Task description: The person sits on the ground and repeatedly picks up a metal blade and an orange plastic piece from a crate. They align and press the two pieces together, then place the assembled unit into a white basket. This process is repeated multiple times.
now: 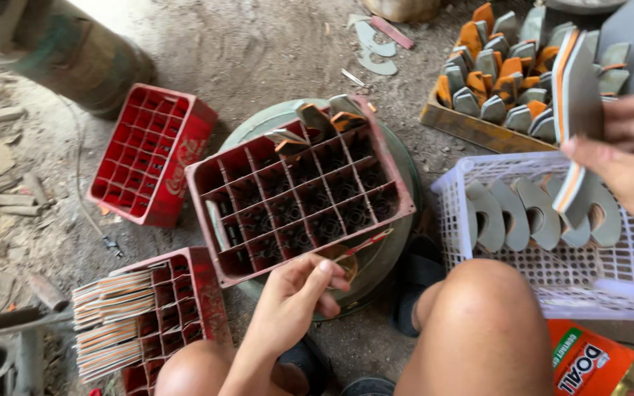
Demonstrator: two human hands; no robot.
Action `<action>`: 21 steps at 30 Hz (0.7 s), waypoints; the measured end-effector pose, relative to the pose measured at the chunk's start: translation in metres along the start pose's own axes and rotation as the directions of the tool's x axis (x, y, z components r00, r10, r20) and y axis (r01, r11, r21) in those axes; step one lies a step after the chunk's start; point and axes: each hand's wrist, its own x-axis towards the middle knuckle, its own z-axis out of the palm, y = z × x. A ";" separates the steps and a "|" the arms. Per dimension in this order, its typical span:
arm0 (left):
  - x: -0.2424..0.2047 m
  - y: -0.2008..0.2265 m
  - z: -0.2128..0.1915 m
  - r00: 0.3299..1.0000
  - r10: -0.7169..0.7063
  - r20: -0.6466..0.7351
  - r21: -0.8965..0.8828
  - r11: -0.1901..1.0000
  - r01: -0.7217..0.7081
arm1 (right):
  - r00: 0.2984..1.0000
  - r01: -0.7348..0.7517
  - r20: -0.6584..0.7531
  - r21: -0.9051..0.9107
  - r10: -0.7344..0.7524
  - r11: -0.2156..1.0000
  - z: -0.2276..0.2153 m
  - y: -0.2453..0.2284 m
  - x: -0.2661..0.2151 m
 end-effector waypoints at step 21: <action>0.050 -0.038 0.002 0.928 -0.271 -0.256 0.328 0.879 0.347 | 0.889 -0.335 -0.040 -0.738 0.457 0.585 0.078 0.293 -0.020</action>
